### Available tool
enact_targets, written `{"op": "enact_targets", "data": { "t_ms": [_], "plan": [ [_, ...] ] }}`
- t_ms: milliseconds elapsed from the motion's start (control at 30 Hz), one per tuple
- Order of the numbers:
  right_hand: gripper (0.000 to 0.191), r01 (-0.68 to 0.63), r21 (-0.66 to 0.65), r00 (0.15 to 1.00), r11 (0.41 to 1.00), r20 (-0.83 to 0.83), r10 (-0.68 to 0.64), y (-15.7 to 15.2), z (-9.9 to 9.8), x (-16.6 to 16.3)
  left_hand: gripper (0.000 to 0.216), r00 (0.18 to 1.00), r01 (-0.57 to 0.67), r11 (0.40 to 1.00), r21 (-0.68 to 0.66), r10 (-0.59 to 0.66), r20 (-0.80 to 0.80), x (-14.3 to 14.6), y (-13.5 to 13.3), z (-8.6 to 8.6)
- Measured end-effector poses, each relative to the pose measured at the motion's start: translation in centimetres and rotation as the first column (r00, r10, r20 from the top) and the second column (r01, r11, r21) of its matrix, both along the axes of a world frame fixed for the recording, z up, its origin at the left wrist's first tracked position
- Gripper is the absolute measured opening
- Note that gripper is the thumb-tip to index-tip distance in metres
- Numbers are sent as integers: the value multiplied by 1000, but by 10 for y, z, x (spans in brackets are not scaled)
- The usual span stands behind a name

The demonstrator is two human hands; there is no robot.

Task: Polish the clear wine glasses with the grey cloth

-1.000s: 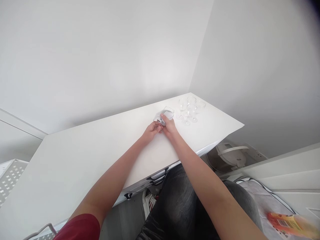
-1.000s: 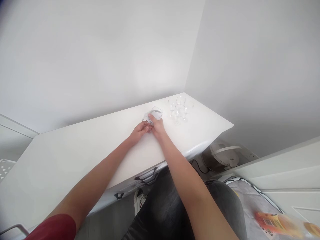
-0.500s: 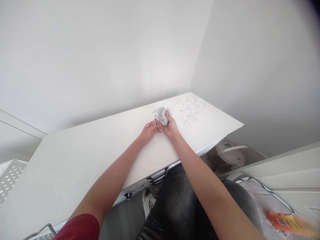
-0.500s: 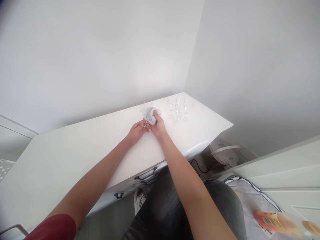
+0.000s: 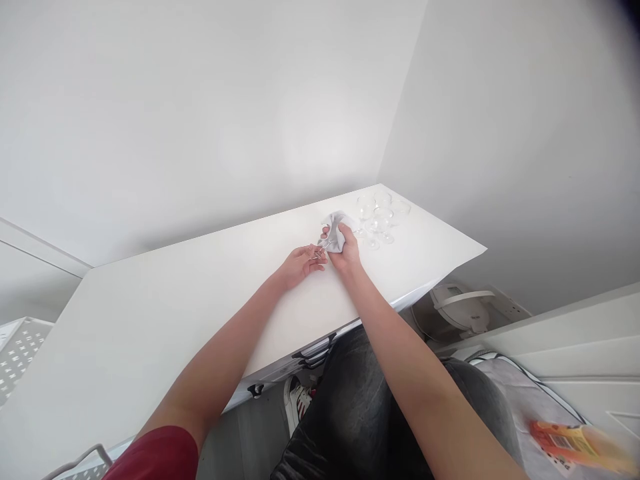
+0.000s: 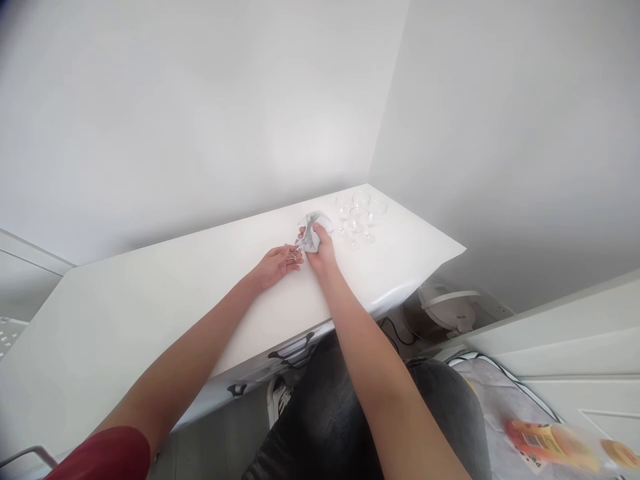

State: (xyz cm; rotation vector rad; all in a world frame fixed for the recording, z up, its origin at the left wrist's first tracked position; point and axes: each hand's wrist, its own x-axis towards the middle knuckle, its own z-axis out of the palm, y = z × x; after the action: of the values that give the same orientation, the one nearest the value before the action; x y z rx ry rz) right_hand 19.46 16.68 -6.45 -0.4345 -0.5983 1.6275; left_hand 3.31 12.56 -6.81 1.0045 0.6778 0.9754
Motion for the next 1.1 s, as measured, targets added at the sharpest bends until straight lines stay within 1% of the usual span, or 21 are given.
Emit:
{"op": "enact_targets", "data": {
  "t_ms": [100,167,233,367,433,500,600,667,733,800,867,900,933,967,1033,1100],
  "plan": [
    [45,59,23,995,998,84,-61,2,0,-3,53,994,-106,994,37,105,15,-1,1,0],
    [44,64,52,992,997,106,-69,2,-1,-6,53,988,-152,987,58,150,22,-2,2,0],
    [42,43,64,992,997,116,-51,1,-1,-8,51,987,-158,984,77,156,27,-3,2,-1],
    [33,-54,33,975,998,216,45,-5,0,-12,47,991,-132,984,116,131,15,-3,3,-3],
    [32,-83,50,967,995,245,69,-7,2,-13,46,990,-141,980,137,142,3,-1,3,-3],
    [33,-72,83,966,994,254,49,-8,2,-13,45,988,-147,977,157,151,-14,0,2,-3],
    [37,-7,103,971,995,236,-17,-6,0,-16,46,982,-170,967,189,181,-45,4,1,-2],
    [41,32,95,980,995,194,-50,-3,-2,-19,46,972,-206,957,204,224,-69,5,0,-3],
    [47,29,73,985,997,168,-41,-2,-3,-21,46,952,-261,942,214,287,-104,5,2,-4],
    [54,7,41,984,999,179,-15,-1,-3,-23,44,901,-376,900,220,411,-140,1,5,-6],
    [56,-42,18,977,999,209,37,-3,-1,-22,42,829,-513,834,200,543,-137,-5,9,-7],
    [56,-89,12,971,996,223,84,-4,-1,-21,44,809,-557,812,173,578,-111,-8,10,-6],
    [55,-157,11,960,987,237,150,-5,0,-20,46,812,-567,811,141,580,-72,-10,11,-5],
    [54,-244,16,939,970,254,232,-7,0,-19,51,840,-535,837,115,542,-31,-12,11,-4],
    [53,-429,19,863,903,306,403,-11,-1,-17,63,918,-398,912,103,396,38,-13,10,-1],
    [50,-553,-7,781,833,344,521,-14,-3,-16,68,963,-268,955,128,260,72,-12,7,2]
  ]
}}
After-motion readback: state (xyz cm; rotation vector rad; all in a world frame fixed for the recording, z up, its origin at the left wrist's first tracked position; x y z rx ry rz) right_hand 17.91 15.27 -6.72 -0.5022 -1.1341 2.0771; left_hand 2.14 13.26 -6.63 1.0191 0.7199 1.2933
